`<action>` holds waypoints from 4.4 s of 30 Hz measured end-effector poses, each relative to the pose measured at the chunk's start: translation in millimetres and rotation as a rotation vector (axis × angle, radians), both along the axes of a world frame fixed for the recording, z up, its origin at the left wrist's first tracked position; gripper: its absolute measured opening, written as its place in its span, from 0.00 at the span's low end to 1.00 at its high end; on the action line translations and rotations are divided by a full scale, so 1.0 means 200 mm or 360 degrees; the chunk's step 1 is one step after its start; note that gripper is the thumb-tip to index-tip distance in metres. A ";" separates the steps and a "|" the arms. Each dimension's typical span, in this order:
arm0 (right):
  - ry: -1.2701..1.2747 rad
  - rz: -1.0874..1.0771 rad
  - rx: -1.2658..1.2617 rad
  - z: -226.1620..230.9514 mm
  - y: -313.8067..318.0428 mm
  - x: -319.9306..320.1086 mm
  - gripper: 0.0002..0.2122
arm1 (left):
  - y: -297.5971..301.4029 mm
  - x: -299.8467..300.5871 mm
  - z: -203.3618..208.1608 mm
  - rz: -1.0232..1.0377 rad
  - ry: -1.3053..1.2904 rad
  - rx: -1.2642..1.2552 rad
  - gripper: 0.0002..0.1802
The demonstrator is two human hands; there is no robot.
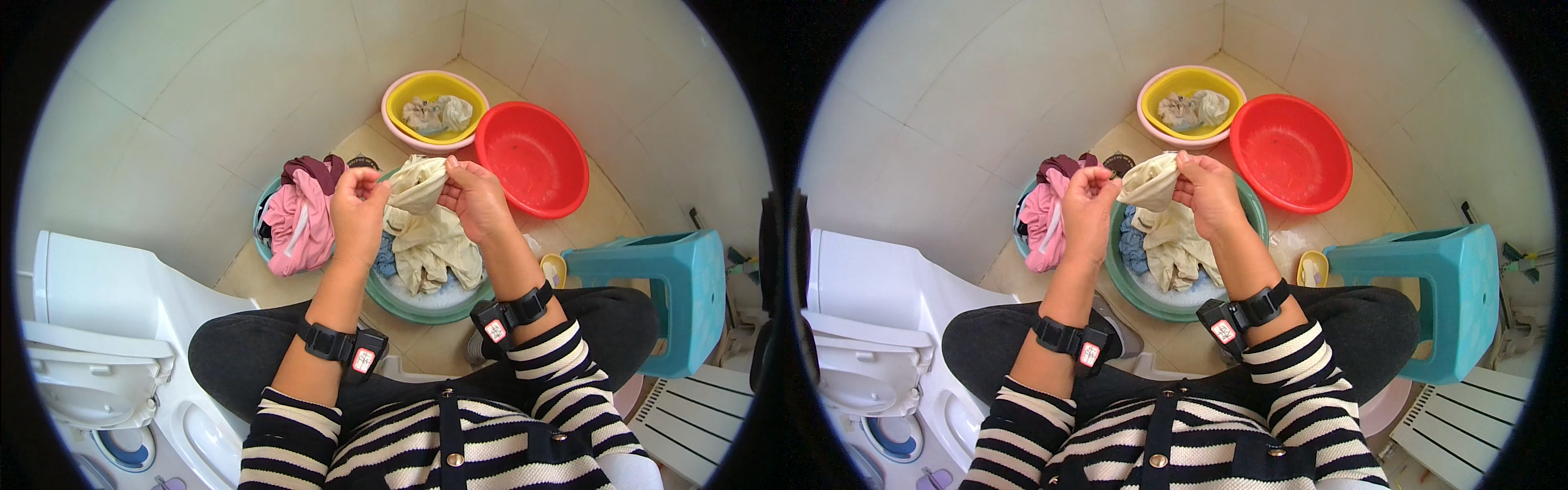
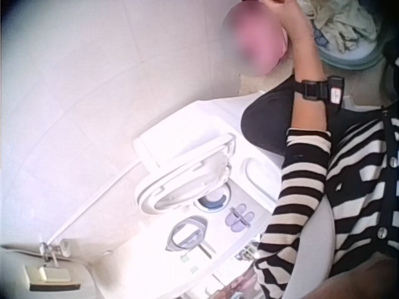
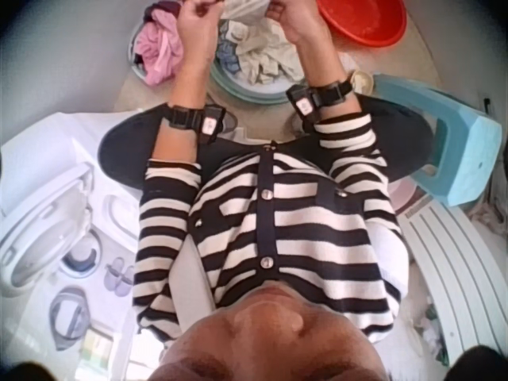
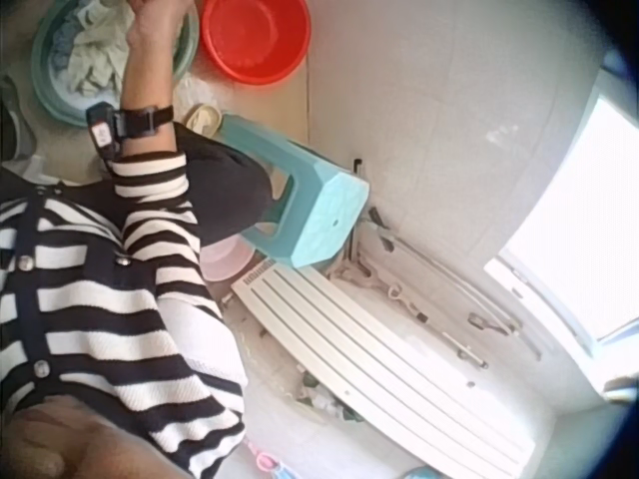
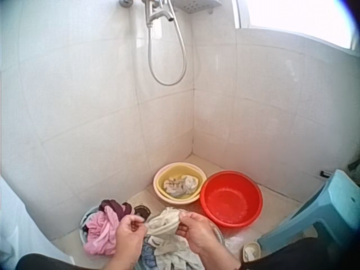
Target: The person sits on the floor and washes clothes by hand in a green basin filled with soapy water. They scrub and rinse a light-colored garment, then transfer it to a yellow basin.
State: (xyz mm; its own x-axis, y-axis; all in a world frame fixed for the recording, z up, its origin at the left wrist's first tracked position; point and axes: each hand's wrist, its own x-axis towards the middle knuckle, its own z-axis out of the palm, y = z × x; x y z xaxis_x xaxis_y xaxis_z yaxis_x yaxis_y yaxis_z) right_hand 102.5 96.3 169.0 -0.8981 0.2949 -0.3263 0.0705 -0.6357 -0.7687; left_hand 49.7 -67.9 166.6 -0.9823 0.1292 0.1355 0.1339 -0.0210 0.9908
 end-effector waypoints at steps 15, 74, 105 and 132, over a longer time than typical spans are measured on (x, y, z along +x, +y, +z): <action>0.0016 0.0025 0.0361 -0.06 -0.12 0.01 0.07 | 0.00 0.00 -0.08 -0.0723 -0.0359 -0.0822 0.13; -0.0200 0.0314 0.0431 -0.11 0.07 -0.04 0.07 | -0.03 -0.06 -0.02 -0.0920 -0.0957 0.0185 0.28; -0.0491 0.0516 0.0393 -0.19 0.12 -0.04 0.08 | -0.08 -0.09 -0.35 -0.0643 -0.1209 0.0594 0.11; -0.1103 -0.0056 0.0969 -0.84 0.34 -0.04 0.16 | -0.19 -0.04 -0.72 -0.0574 -0.1636 -0.0025 0.31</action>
